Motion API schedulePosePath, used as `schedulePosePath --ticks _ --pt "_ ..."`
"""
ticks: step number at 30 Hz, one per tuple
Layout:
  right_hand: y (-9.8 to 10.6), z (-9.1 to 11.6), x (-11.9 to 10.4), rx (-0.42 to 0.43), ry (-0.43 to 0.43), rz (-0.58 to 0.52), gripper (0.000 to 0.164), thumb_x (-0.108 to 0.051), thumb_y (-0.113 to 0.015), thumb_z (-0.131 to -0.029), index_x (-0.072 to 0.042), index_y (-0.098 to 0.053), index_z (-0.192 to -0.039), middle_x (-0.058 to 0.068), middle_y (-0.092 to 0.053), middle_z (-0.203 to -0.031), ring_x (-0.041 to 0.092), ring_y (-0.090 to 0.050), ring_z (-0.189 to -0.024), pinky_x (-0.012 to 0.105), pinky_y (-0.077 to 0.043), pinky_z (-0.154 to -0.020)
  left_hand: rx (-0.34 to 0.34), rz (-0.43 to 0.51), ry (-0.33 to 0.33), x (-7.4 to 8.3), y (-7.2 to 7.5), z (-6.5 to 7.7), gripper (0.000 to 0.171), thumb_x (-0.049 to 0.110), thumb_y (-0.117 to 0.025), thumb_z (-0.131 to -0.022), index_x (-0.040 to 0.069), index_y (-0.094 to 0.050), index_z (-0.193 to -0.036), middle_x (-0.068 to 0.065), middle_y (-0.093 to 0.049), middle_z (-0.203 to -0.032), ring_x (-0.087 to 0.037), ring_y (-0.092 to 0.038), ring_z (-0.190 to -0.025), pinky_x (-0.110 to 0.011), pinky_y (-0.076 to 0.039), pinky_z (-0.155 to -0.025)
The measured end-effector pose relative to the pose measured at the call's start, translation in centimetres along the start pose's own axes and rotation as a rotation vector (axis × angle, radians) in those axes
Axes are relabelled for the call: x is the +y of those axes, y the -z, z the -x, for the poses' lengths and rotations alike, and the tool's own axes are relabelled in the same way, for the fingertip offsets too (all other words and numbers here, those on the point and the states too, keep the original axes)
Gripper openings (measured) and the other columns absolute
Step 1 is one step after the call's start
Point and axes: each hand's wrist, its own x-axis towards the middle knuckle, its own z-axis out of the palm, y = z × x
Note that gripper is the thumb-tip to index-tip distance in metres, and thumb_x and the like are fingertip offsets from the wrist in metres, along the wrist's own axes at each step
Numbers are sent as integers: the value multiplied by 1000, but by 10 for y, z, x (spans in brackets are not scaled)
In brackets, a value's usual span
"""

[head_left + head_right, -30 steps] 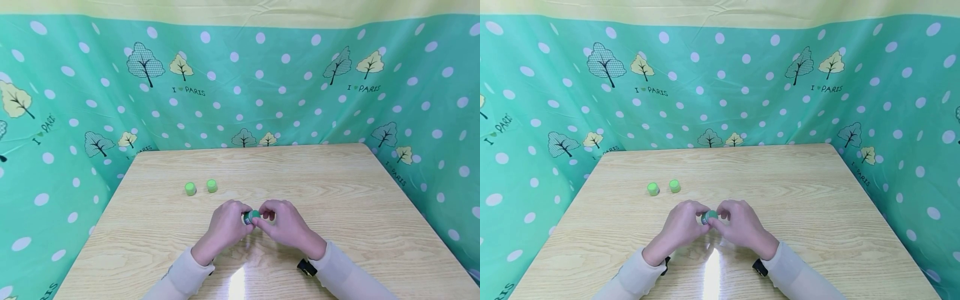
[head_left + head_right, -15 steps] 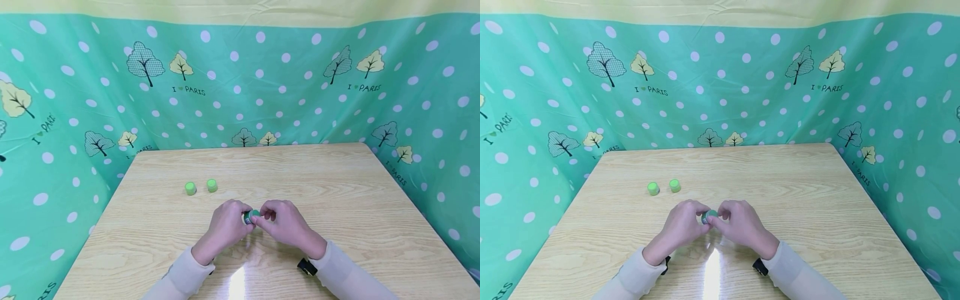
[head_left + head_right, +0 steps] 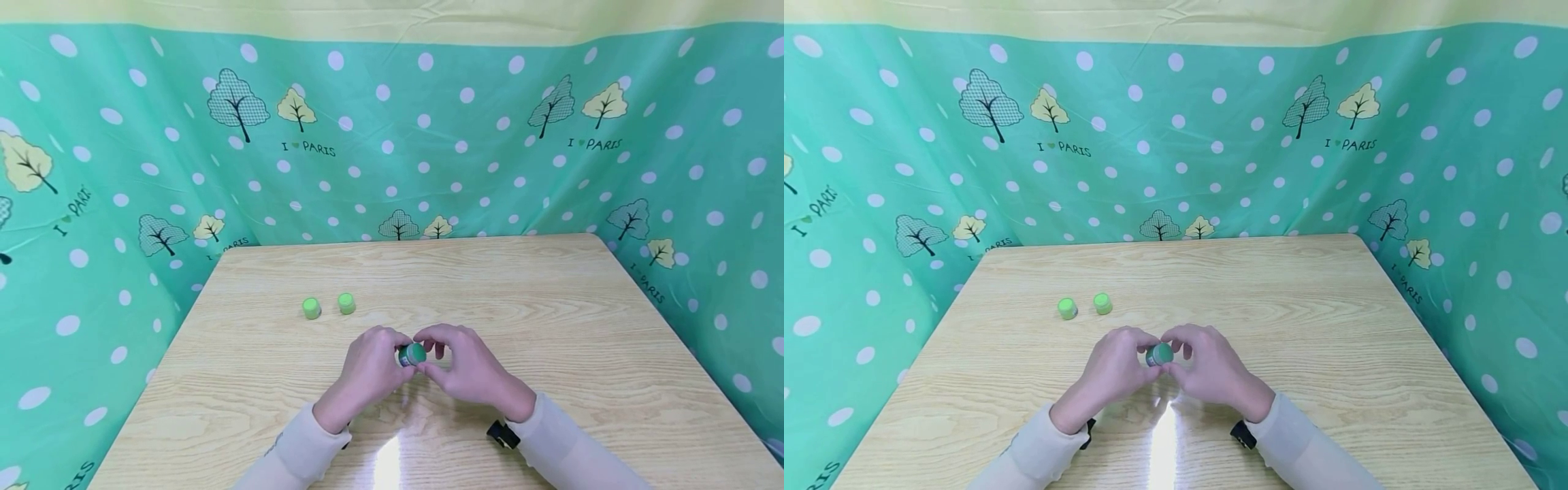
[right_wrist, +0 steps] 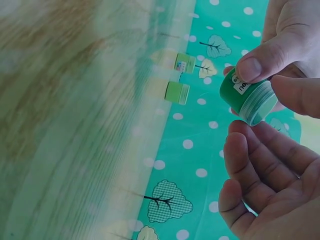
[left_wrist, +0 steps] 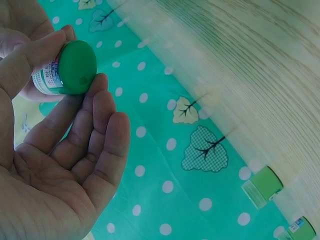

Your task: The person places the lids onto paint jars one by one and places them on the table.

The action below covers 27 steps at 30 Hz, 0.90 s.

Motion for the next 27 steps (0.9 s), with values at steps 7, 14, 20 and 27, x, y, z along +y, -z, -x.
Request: schedulePosePath --ticks 7,14,20,27 --pt "-2 0 -1 8 -2 13 30 -15 -85 -85 -14 -73 -113 -12 -71 -100 19 -64 -80 43 -51 -73 3 -5 1 0 0 0 18 22 -93 -72 17 -80 -84 12 -68 -76 -9 -55 -72 -23 -45 -60" --pt "-3 0 -1 23 -20 26 20 -23 -83 -88 -16 -75 -105 -13 -66 -89 15 -61 -76 38 -50 -71 9 -16 4 0 0 0 16 21 -92 -73 17 -80 -83 11 -69 -78 -9 -55 -72 -24 -45 -60" --pt "-4 1 -2 35 -51 40 13 -25 -82 -88 -18 -74 -97 -14 -60 -82 12 -57 -72 27 -47 -66 21 -15 1 0 0 1 14 19 -90 -73 17 -80 -82 10 -70 -78 -9 -56 -72 -24 -45 -60" --pt "-6 -1 0 46 -77 34 10 -24 -81 -89 -17 -74 -90 -13 -60 -78 8 -55 -66 24 -49 -58 21 -26 -1 1 0 1 13 19 -89 -73 17 -79 -82 8 -71 -79 -10 -57 -73 -24 -46 -61"
